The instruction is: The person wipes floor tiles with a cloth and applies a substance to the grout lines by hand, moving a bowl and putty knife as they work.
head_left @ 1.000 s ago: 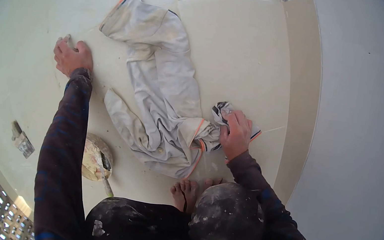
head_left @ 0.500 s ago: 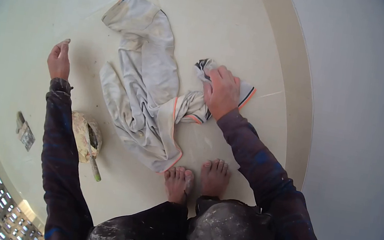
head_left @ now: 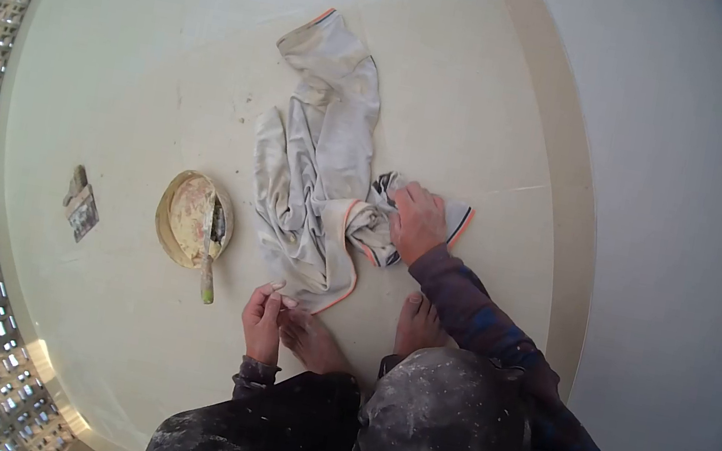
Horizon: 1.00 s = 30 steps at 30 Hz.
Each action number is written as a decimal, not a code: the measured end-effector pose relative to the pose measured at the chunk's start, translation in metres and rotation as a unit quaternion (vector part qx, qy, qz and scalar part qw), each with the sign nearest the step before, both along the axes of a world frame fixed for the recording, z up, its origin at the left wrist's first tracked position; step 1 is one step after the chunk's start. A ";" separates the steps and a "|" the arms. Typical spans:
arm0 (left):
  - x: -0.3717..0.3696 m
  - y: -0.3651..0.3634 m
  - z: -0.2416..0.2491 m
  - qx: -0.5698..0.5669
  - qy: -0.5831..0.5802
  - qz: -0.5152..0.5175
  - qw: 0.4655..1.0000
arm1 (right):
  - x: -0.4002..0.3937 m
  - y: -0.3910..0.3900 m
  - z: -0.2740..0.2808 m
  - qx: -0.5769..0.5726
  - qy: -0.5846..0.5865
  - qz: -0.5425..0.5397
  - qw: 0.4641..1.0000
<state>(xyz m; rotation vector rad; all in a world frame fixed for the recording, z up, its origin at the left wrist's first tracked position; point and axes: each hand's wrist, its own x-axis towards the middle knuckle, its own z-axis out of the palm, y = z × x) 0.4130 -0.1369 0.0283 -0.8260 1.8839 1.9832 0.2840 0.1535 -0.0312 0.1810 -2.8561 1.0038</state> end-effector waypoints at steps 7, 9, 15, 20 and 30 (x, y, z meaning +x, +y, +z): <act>-0.001 -0.057 -0.038 0.004 -0.072 0.330 0.941 | -0.051 0.010 0.005 0.032 -0.023 -0.073 0.997; -0.014 -0.071 -0.045 -0.016 0.026 0.333 0.942 | -0.058 -0.013 0.009 0.009 0.033 -0.031 0.999; -0.031 -0.090 -0.069 0.038 0.045 0.385 0.921 | -0.001 0.002 0.012 0.025 -0.004 0.070 0.997; -0.062 -0.074 -0.044 -0.010 0.041 0.365 0.930 | -0.159 -0.008 0.003 0.041 0.059 -0.009 0.997; -0.081 -0.076 -0.034 -0.025 0.078 0.379 0.922 | -0.348 -0.019 -0.010 0.081 0.101 -0.017 0.991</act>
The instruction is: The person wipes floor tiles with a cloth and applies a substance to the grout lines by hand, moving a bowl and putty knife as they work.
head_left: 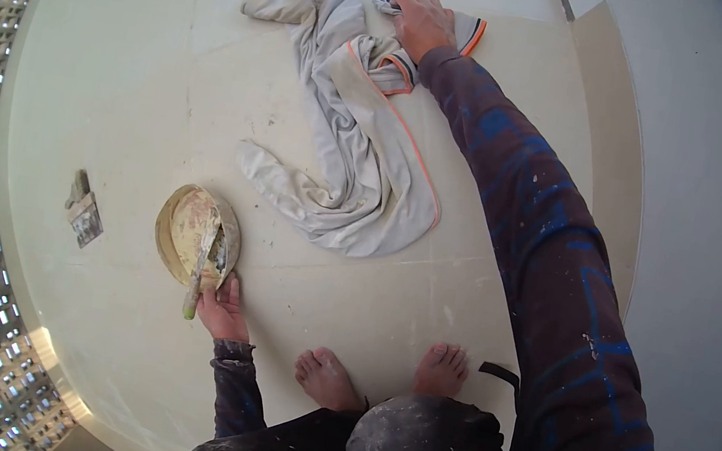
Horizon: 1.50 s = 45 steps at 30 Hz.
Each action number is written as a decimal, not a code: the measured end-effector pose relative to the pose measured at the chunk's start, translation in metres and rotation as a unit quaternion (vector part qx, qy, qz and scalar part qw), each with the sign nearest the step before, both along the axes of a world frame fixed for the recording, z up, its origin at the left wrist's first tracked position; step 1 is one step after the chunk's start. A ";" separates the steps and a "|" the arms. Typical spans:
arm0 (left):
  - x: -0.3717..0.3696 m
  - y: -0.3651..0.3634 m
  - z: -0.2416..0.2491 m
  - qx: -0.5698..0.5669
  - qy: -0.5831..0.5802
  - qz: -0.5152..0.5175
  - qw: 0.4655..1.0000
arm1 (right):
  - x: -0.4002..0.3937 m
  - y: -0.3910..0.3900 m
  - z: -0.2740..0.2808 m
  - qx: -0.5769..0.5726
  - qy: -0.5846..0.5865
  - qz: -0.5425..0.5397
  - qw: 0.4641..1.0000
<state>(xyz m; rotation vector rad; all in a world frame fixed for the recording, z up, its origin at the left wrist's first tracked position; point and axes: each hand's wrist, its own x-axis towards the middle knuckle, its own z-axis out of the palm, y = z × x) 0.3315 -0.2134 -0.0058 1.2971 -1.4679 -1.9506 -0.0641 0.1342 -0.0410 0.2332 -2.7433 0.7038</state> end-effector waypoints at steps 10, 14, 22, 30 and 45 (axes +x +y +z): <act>0.081 -0.123 -0.001 -0.026 0.000 0.125 0.992 | 0.244 0.006 0.027 -0.288 -0.106 0.104 0.946; 0.132 -0.188 -0.028 0.016 0.041 0.160 0.986 | 0.273 0.094 0.055 -0.179 -0.064 -0.033 0.981; 0.126 -0.200 -0.069 -0.007 0.018 0.176 0.984 | 0.412 0.008 0.009 -0.028 -0.108 0.009 0.994; 0.111 -0.084 -0.037 -0.017 -0.077 0.191 0.978 | 0.370 0.042 0.011 -0.031 -0.046 -0.126 0.991; 0.029 0.031 0.005 -0.230 -0.047 -0.085 0.968 | 0.353 0.070 0.008 -0.048 -0.134 -0.140 0.980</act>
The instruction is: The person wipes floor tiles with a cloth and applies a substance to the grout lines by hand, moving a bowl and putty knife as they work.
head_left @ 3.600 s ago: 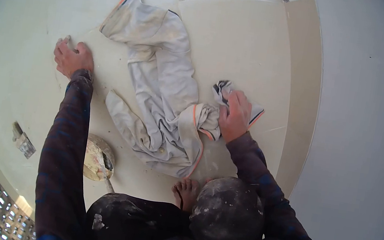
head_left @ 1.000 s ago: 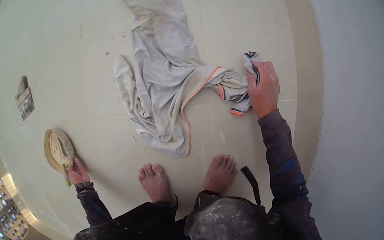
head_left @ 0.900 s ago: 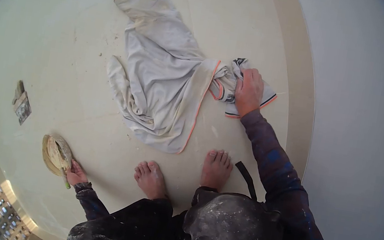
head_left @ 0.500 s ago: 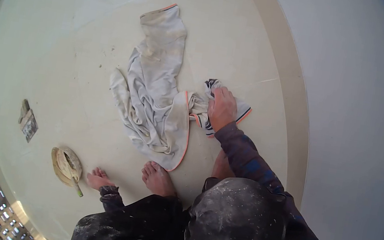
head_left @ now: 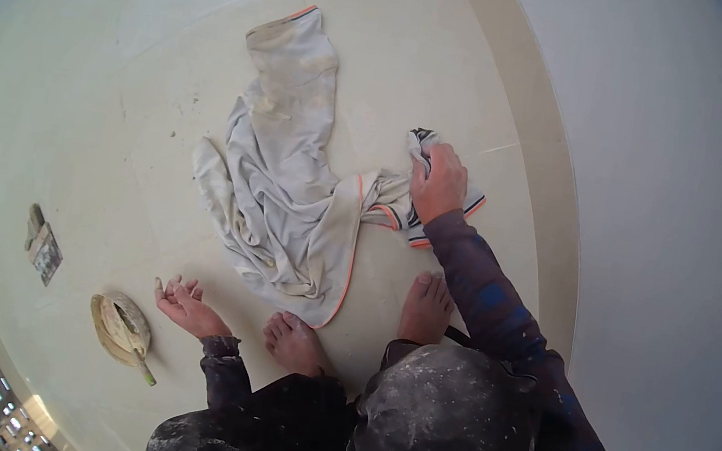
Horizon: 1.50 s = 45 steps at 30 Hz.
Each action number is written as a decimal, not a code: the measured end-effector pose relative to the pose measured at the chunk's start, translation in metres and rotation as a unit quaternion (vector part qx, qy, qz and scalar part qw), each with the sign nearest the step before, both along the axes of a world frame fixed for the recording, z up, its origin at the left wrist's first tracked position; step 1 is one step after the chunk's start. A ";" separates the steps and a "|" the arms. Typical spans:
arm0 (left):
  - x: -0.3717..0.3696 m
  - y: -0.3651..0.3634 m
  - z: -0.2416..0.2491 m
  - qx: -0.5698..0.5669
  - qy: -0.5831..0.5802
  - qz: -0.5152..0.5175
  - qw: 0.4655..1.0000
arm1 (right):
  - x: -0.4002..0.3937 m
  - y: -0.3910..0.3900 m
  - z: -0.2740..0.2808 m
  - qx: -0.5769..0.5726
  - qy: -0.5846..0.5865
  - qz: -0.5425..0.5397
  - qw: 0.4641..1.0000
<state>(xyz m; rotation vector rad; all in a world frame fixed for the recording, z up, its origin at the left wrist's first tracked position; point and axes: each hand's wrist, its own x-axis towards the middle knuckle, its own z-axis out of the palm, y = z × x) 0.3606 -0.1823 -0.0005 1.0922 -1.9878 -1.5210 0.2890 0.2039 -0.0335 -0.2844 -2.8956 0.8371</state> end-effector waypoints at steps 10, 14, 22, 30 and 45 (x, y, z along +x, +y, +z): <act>-0.026 0.037 0.006 -0.086 0.055 -0.173 0.980 | 0.014 0.084 -0.013 0.067 0.040 -0.149 0.986; -0.029 0.059 0.002 -0.095 0.048 -0.221 0.969 | 0.016 0.082 -0.021 0.054 0.086 -0.153 0.983; -0.045 0.116 0.009 -0.049 0.104 -0.384 0.916 | 0.007 0.127 -0.003 0.065 0.014 -0.200 0.978; -0.053 0.142 0.005 -0.027 0.114 -0.378 0.919 | 0.019 0.071 0.007 -0.003 -0.002 -0.080 0.997; -0.049 0.164 0.016 -0.328 0.028 -0.656 0.679 | 0.075 0.062 0.008 -0.024 -0.048 -0.124 0.991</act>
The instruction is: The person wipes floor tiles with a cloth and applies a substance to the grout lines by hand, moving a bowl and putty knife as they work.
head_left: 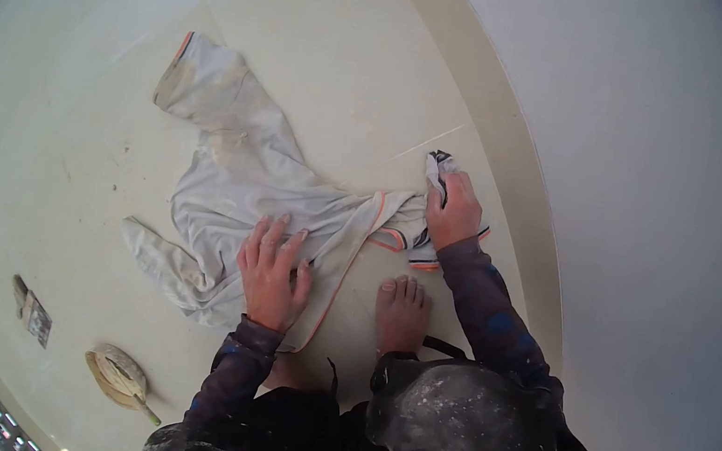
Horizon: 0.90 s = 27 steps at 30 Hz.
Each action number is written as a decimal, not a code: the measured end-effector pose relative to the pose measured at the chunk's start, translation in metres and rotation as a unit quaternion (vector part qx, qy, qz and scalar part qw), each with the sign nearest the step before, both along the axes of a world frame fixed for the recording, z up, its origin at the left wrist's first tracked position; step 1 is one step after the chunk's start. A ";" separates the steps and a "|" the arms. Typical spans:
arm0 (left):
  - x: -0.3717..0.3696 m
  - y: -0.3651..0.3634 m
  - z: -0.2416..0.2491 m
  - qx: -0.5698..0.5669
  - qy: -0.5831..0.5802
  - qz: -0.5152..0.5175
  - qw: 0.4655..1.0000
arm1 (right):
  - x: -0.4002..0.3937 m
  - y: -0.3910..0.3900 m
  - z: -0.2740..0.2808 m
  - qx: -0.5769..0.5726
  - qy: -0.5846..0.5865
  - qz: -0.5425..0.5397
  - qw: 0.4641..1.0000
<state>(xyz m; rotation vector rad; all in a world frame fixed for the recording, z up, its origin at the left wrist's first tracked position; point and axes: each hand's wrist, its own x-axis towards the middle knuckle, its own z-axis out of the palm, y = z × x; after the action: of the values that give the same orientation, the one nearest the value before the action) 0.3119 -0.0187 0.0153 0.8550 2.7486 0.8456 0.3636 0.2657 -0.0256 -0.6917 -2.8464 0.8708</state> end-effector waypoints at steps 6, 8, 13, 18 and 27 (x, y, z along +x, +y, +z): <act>0.034 -0.023 -0.026 -0.056 0.005 -0.017 0.998 | 0.037 -0.044 0.001 -0.028 0.064 0.201 0.977; 0.039 -0.028 -0.029 -0.060 -0.009 -0.014 0.998 | 0.034 0.001 0.002 0.018 0.057 0.139 0.988; 0.057 -0.011 -0.024 -0.019 -0.016 -0.075 0.997 | -0.013 0.021 -0.016 0.032 0.087 0.026 0.995; 0.051 0.004 -0.037 -0.019 0.017 -0.170 0.985 | 0.061 0.049 0.009 0.018 0.014 0.246 0.969; 0.016 -0.041 -0.040 0.028 0.091 -0.040 0.995 | 0.075 -0.046 -0.011 0.009 0.048 0.557 0.829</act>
<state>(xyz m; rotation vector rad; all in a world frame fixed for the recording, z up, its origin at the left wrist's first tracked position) 0.3281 -0.0592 -0.0243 1.0957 2.8338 0.8737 0.4384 0.2195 -0.0368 1.1409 -2.9671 0.8669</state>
